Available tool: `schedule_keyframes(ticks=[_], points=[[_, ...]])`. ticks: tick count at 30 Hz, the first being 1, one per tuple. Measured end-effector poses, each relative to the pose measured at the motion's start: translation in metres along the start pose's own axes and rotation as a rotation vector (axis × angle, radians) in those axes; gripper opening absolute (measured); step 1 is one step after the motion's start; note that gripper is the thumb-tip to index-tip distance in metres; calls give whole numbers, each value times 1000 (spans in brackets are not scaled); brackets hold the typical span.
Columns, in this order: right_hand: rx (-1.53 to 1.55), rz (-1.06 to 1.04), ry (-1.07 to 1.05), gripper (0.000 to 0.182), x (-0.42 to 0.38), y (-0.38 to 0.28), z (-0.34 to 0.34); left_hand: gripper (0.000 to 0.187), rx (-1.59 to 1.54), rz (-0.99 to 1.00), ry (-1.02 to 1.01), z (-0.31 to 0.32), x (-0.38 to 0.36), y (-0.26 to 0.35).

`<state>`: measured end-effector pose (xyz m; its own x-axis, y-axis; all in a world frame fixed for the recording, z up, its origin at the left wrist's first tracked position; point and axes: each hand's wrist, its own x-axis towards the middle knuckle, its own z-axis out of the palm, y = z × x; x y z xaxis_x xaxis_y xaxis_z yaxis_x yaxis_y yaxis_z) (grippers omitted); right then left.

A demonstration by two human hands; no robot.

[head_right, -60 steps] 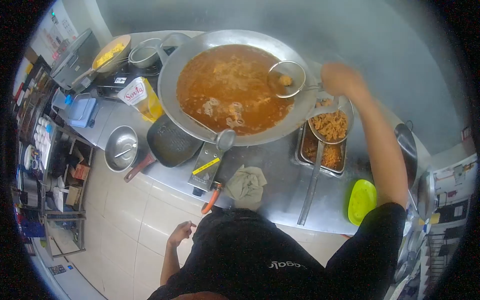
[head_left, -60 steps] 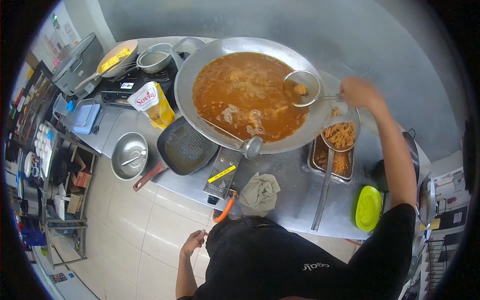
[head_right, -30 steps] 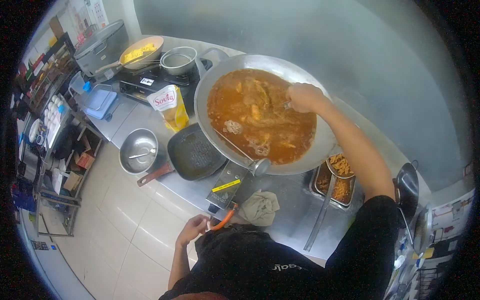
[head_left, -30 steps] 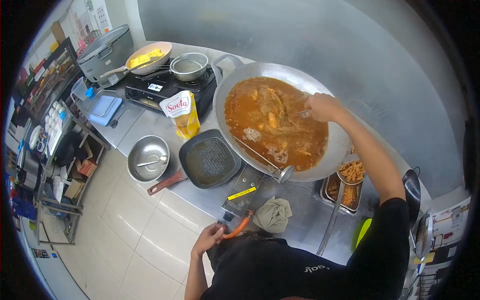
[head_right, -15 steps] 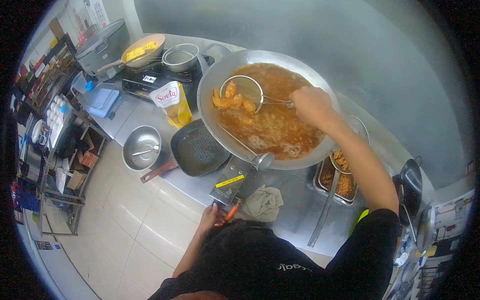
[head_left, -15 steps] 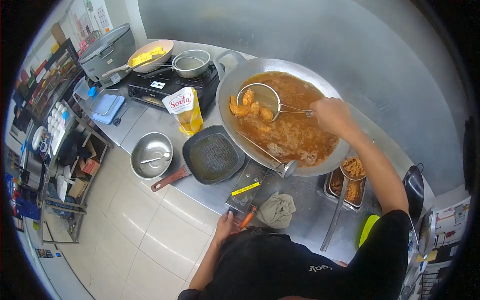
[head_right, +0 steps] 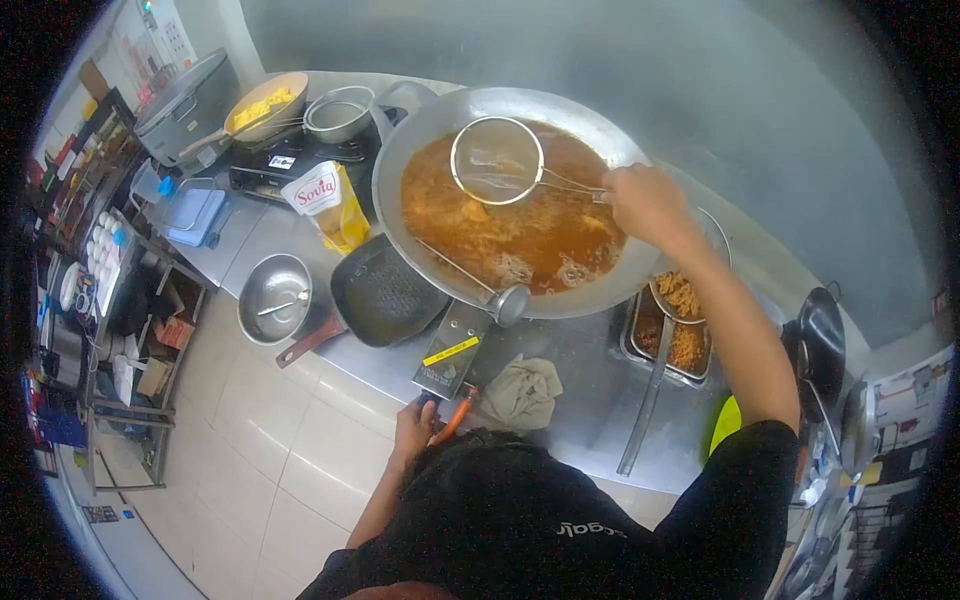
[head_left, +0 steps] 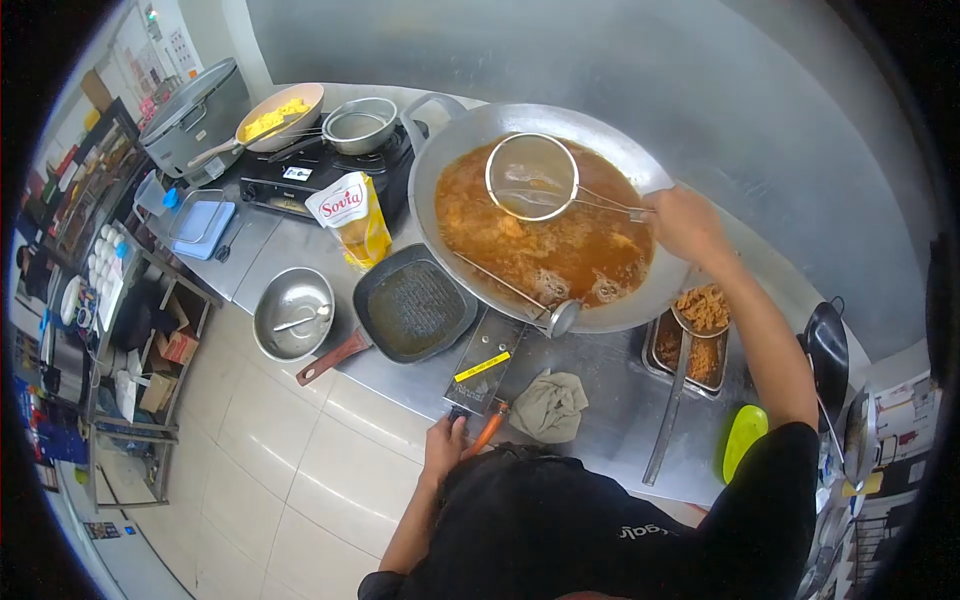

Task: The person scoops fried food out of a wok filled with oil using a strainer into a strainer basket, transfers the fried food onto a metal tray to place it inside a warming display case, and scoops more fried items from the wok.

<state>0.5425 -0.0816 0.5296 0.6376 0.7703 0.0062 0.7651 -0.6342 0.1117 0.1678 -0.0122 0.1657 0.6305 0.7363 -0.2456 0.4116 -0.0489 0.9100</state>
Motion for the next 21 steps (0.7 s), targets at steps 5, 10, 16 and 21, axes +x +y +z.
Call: schedule_keyframes(ticks=[5,10,16,21], points=[[47,103,14,22,-10,34,0,31,81,91,19,-3,-2,12],[101,152,127,22,-31,81,-4,29,90,89,8,-2,-2,14],[261,176,270,21,-75,138,7,26,271,229,65,-1,-5,26],[446,337,285,20,-136,174,26,22,672,478,156,-3,2,7]])
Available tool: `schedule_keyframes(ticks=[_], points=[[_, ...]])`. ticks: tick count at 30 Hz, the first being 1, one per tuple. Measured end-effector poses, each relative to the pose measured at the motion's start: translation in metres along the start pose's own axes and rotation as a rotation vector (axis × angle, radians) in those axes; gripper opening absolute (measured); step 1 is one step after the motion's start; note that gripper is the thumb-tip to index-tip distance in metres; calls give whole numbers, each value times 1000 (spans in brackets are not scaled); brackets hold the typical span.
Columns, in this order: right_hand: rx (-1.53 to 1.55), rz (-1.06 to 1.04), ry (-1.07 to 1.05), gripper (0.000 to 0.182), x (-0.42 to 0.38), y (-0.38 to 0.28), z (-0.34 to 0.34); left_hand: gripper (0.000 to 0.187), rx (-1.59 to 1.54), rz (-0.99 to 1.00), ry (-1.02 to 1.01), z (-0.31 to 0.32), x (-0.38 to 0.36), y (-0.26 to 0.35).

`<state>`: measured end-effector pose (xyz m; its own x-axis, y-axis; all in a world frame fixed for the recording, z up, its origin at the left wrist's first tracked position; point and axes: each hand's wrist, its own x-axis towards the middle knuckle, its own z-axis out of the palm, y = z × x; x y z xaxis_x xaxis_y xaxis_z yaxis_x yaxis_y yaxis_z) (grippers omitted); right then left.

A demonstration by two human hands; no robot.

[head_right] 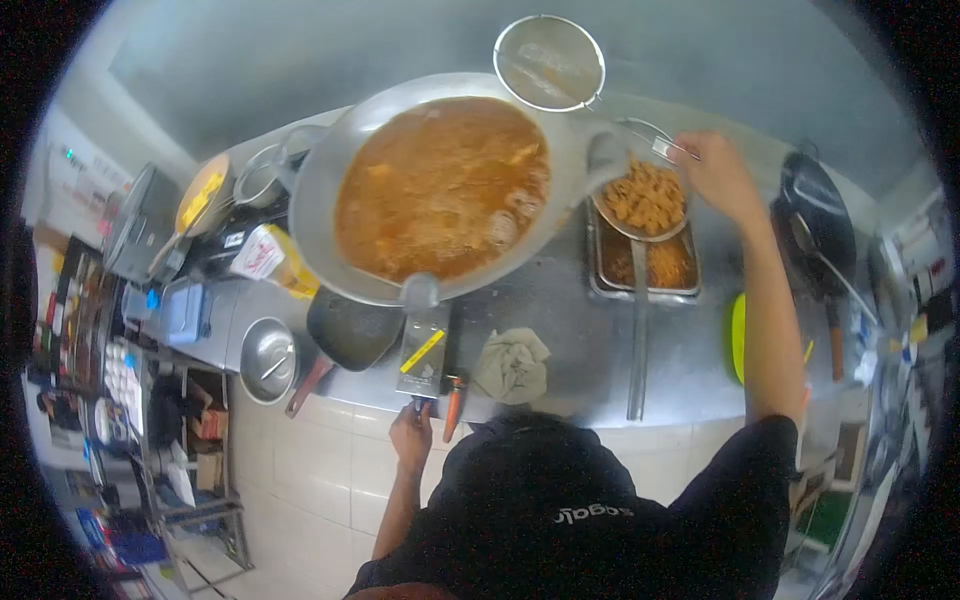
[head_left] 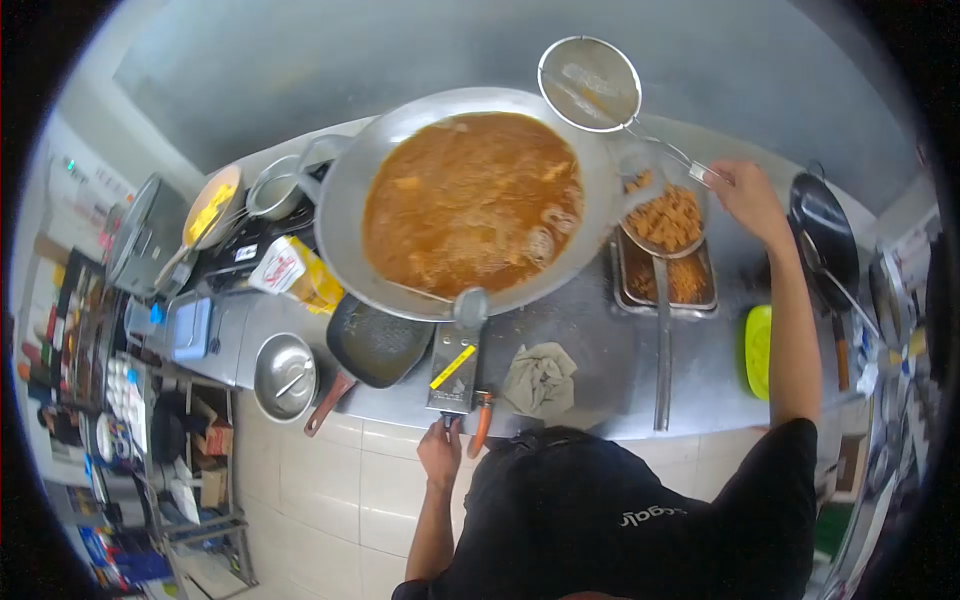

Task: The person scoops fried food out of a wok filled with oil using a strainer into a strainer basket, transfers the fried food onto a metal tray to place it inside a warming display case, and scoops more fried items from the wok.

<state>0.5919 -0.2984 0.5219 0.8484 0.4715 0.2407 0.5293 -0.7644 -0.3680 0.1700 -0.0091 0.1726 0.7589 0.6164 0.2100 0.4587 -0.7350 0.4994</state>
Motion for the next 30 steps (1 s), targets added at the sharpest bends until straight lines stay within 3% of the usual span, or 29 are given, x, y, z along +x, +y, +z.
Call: schedule_keyframes(ticks=[6,10,14,17,18,19,21,22,24,25,27,30], points=[[120,230,34,22,-76,82,-1,23,228,247,-55,-6,10,-12],[-209,179,222,21,-136,139,29,25,266,230,-93,-6,10,-3],[-393,359,82,13,-199,190,71,27,234,85,-29,7,0,4],[-372,402,70,23,-241,222,107,30,85,-269,40,16,-13,31],[-333,415,86,28,-252,225,115,33,-19,-242,203,33,-26,21],[-295,423,101,32,-261,230,124,34,98,-424,180,47,-42,7],[-181,481,183,40,-276,240,150,37,-279,-538,75,47,-53,52],[-124,509,224,44,-280,241,156,42,-388,-484,43,57,-54,63],[-53,519,242,44,-284,237,163,40,-426,-451,-231,67,-54,99],[-19,518,252,44,-284,234,164,40,-491,-576,-365,74,-49,117],[24,503,262,47,-287,236,175,38,-730,-609,-654,76,-30,193],[141,513,287,52,-287,230,188,35,-1123,-951,-1031,100,-8,299]])
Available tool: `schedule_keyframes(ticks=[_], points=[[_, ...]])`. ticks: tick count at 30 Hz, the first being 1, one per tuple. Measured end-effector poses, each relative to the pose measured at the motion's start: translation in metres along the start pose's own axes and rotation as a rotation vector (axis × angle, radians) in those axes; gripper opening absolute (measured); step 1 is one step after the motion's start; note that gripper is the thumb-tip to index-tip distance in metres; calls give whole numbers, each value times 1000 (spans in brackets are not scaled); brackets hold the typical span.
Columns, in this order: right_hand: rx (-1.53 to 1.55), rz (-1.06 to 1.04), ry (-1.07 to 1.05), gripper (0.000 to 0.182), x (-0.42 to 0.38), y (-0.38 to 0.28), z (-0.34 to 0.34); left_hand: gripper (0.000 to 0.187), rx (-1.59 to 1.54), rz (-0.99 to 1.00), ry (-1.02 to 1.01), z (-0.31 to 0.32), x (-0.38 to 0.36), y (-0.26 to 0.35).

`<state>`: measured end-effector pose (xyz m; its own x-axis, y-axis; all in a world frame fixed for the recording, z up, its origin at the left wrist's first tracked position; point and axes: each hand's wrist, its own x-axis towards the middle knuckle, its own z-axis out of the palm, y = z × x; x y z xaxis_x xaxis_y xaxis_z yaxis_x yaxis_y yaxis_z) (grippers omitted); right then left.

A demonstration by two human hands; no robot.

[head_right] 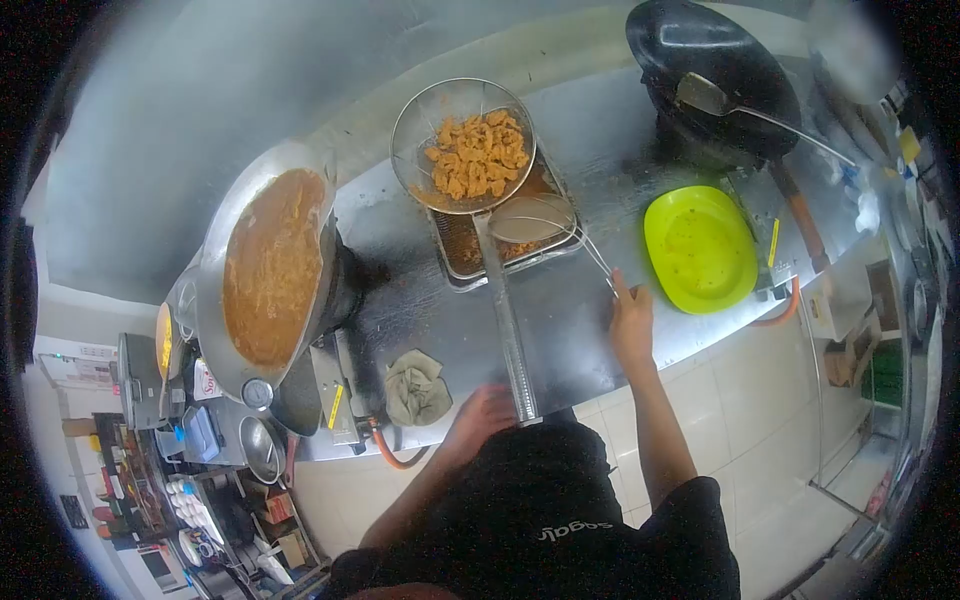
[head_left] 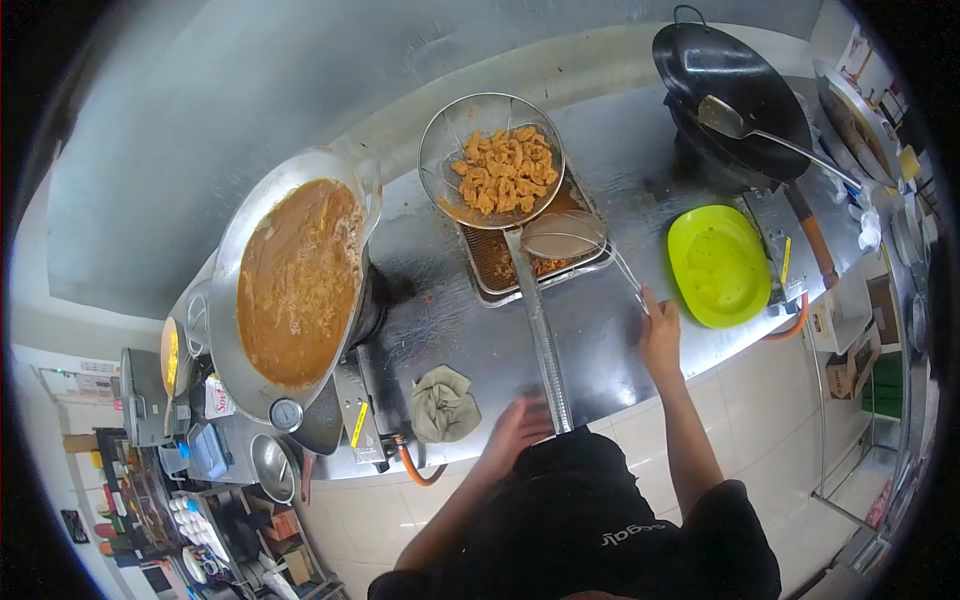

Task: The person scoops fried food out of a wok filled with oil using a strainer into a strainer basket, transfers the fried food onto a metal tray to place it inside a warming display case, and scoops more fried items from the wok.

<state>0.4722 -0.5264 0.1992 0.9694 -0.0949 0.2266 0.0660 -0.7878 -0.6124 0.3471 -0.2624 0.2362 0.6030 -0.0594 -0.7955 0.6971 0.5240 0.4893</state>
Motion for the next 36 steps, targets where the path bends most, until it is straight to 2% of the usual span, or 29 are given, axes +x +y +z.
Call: schedule_keyframes(ticks=[1,4,7,15,18,21,24,27,33,36], points=[[19,-1,-8,53,-1,0,4,34,-155,-113,-80,31,-1,14],[78,28,-19,54,-4,-1,8,29,-71,-5,-186,59,23,23],[144,72,-38,54,-6,-6,4,24,74,140,-144,74,4,41],[241,30,-70,50,21,-26,-10,15,119,177,-81,63,-43,77],[340,-81,-28,45,50,-25,13,15,120,216,-96,58,-43,81],[351,-180,-97,44,82,-32,40,17,121,233,-121,54,-42,86],[796,374,-686,44,116,-92,15,18,138,227,-129,50,-42,87],[1037,446,-815,43,130,-106,48,18,153,201,-133,44,-41,79],[971,381,-678,49,122,-126,50,16,126,132,-143,33,-17,48],[990,451,-647,55,107,-130,40,18,175,146,-158,23,-7,39]])
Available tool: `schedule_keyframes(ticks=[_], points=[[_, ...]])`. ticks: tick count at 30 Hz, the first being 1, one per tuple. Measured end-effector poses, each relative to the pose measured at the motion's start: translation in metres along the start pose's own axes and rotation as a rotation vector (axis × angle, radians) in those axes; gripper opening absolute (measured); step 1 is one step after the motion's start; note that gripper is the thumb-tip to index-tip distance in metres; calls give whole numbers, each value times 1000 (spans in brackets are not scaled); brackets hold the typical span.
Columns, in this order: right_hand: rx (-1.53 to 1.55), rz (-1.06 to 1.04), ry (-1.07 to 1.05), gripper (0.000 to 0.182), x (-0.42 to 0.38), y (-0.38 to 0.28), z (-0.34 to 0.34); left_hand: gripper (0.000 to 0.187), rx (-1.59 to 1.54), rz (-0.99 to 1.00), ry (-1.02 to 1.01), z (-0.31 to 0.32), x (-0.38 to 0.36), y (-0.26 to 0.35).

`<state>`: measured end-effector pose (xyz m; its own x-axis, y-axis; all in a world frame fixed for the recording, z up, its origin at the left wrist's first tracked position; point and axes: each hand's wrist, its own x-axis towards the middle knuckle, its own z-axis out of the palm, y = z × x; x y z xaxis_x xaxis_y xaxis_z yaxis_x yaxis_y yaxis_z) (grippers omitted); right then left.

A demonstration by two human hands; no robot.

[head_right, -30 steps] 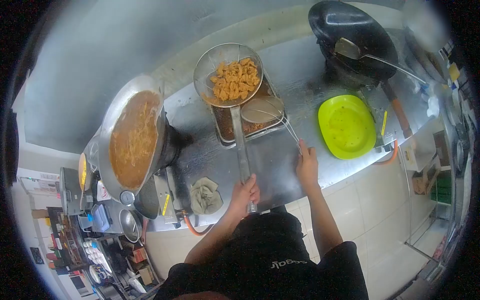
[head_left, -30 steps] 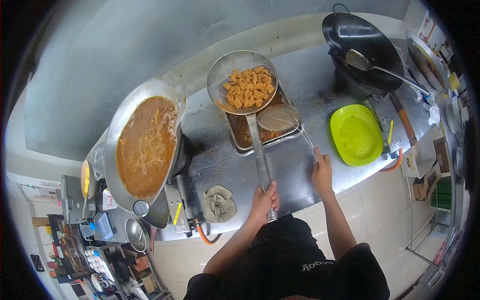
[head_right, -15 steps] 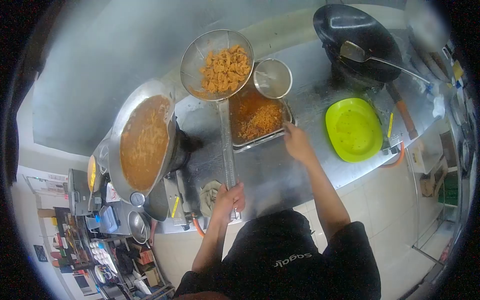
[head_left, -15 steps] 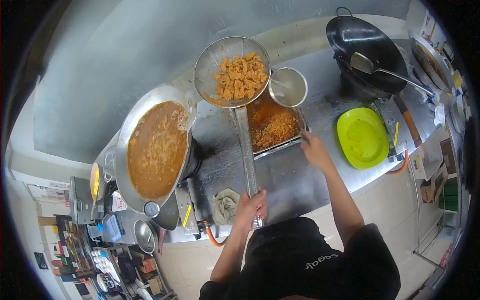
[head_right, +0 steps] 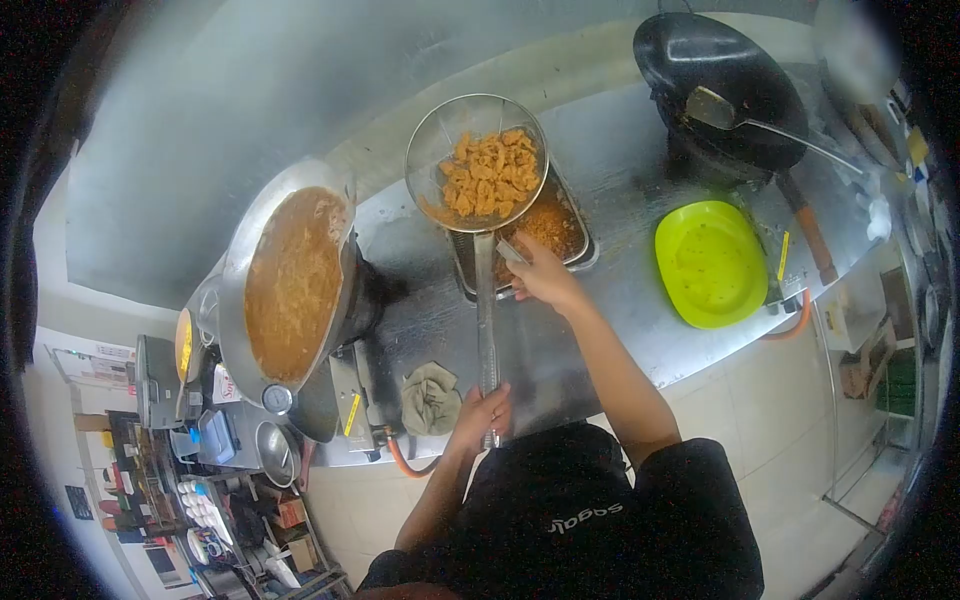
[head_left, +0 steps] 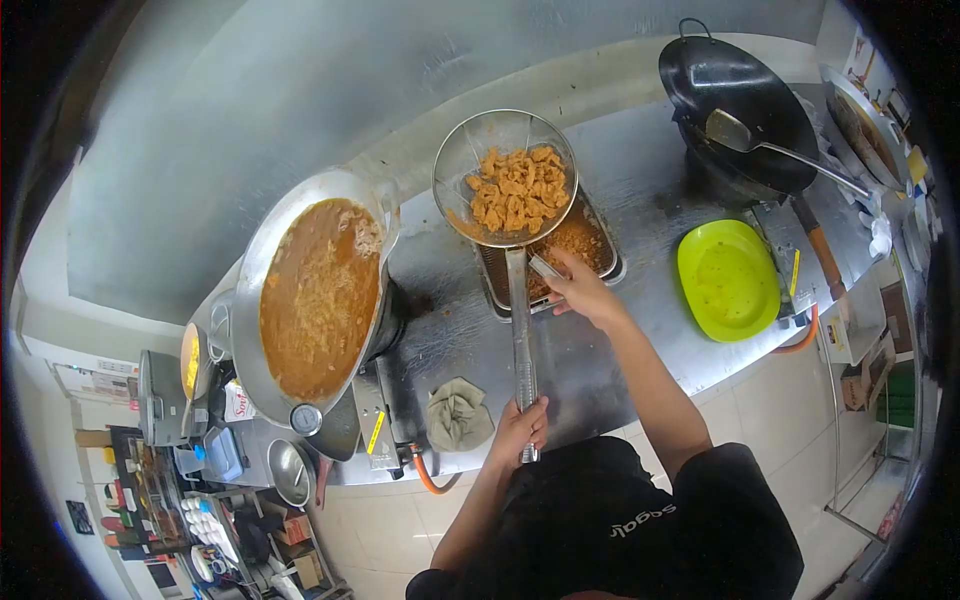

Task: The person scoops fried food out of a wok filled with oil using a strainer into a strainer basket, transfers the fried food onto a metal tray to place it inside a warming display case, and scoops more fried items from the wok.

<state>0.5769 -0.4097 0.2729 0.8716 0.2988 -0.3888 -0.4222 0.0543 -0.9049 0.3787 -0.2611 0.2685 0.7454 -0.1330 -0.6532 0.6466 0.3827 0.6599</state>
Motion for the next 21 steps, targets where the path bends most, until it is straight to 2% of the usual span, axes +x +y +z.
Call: schedule_keyframes(ticks=[3,9,14,18,21], points=[[-140,-138,50,57,-21,11,-4,22,-13,-31,-10,-8,7,-10],[-177,-225,48,49,-77,39,-30,36,6,-49,12,-12,16,-24],[-420,-236,147,40,-127,71,-41,40,143,45,36,-31,25,-68],[-492,-334,218,33,-161,93,-29,48,221,164,1,-44,1,-88],[-524,-432,282,28,-187,98,5,54,174,130,28,-59,-43,-96]])
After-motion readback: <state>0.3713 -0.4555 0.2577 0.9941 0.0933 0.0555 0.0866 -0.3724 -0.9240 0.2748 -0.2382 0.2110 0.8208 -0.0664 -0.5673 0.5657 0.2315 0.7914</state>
